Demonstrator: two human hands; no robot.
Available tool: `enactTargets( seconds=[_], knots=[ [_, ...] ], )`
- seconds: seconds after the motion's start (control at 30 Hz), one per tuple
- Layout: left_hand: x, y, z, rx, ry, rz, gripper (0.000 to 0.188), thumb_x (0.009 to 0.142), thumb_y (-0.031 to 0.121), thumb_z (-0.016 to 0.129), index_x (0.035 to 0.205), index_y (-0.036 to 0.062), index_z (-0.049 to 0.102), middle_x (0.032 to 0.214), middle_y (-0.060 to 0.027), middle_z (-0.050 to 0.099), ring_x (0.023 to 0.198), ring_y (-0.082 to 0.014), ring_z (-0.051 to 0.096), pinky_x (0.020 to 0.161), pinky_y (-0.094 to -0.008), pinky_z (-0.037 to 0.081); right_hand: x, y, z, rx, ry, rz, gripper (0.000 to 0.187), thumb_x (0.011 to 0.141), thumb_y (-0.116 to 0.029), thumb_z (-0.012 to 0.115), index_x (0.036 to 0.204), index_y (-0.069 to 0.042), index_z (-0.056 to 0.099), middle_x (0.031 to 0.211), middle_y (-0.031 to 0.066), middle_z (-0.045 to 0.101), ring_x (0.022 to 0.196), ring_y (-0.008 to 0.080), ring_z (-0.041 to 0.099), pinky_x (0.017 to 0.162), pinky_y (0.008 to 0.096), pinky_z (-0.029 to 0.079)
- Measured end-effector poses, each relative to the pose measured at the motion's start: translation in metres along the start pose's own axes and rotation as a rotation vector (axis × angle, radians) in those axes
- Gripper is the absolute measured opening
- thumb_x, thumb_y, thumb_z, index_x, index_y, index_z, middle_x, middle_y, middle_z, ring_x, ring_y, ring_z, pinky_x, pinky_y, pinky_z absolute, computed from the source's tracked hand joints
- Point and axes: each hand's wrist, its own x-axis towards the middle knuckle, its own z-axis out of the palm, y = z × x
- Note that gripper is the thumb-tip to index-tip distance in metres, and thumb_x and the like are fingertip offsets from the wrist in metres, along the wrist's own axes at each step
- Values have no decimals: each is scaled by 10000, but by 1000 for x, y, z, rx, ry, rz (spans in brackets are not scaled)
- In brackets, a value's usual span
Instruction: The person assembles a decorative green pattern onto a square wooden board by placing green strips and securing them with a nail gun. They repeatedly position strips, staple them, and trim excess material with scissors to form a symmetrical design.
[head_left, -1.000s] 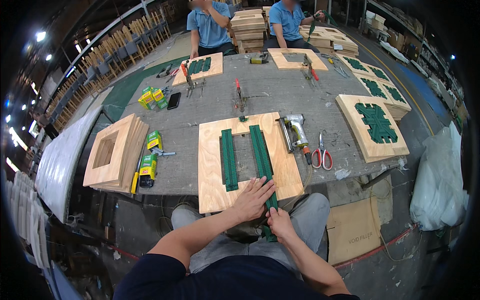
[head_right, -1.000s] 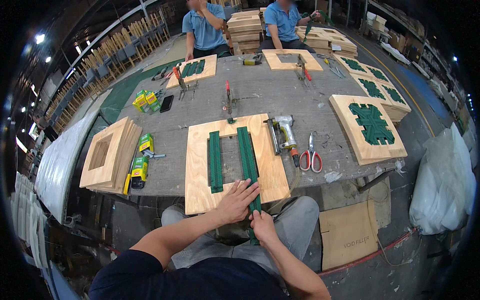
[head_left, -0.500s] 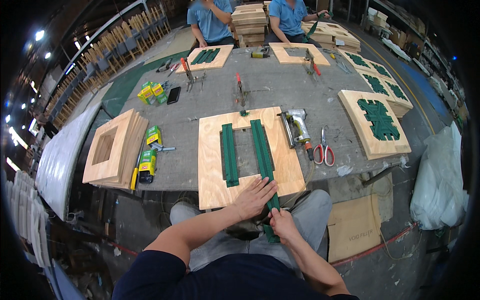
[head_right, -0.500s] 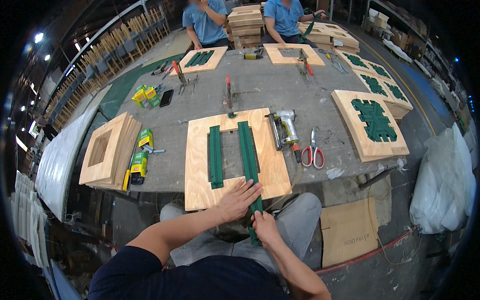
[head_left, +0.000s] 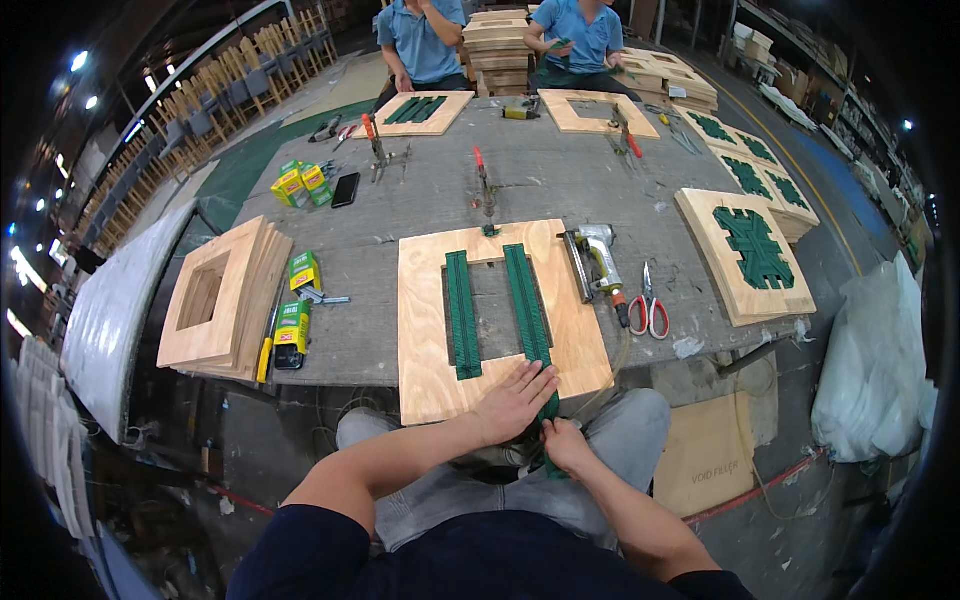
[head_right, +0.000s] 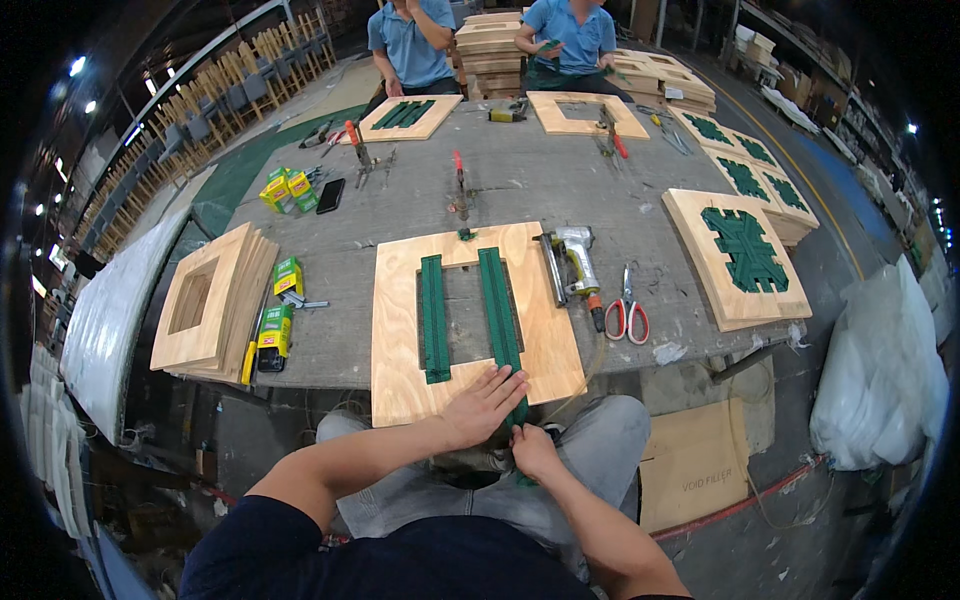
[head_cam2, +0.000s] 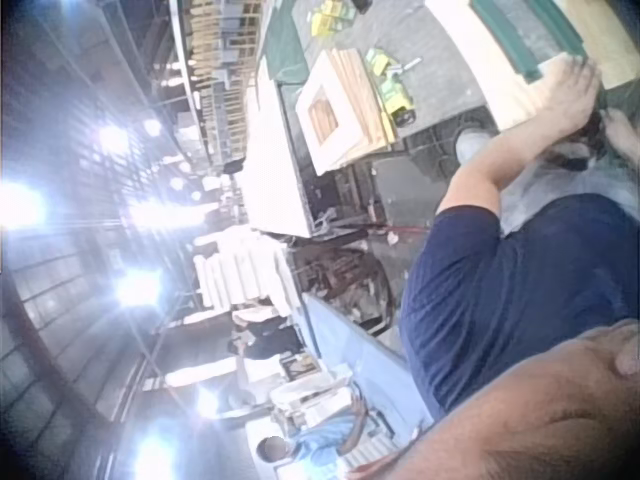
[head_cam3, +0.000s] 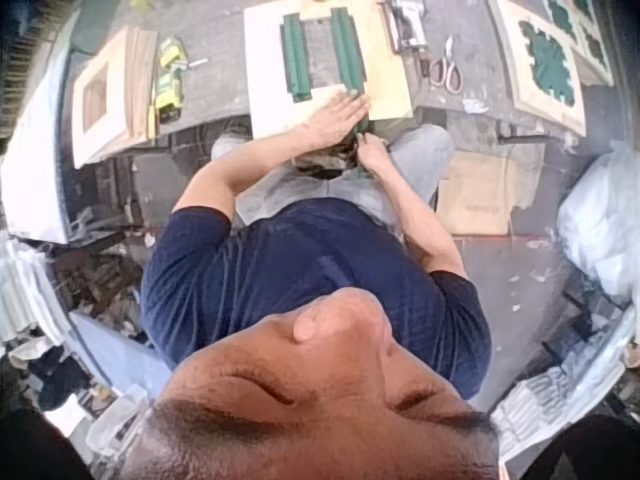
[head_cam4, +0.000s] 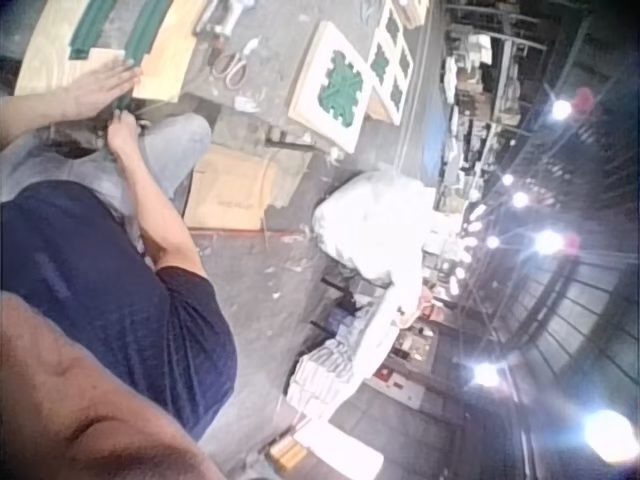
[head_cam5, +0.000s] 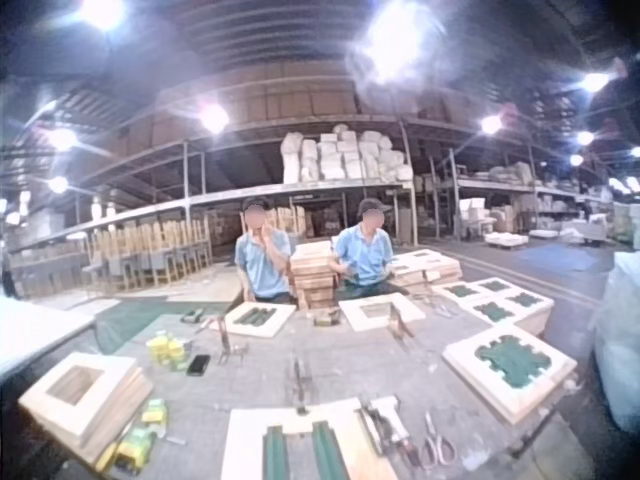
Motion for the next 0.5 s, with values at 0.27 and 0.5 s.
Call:
enactTargets(
  seconds=[0.27,0.5],
  knots=[
    [-61,51,-12,-634,118,-40,522,929,136,655,1432,55,538,1454,-192,538,1379,-365,500,1169,-482,377,34,27,5,-93,-106,-167,458,1081,-327,438,888,6,687,919,278,693,951,466,655,827,517,497],
    [-35,58,40,-1039,7,-835,641,1033,491,511,1409,-28,512,1184,-313,659,1143,-469,627,1003,-500,478,41,24,-1,-82,-106,-129,459,1111,-303,446,895,43,654,761,138,662,726,234,630,694,398,492]
  ],
)
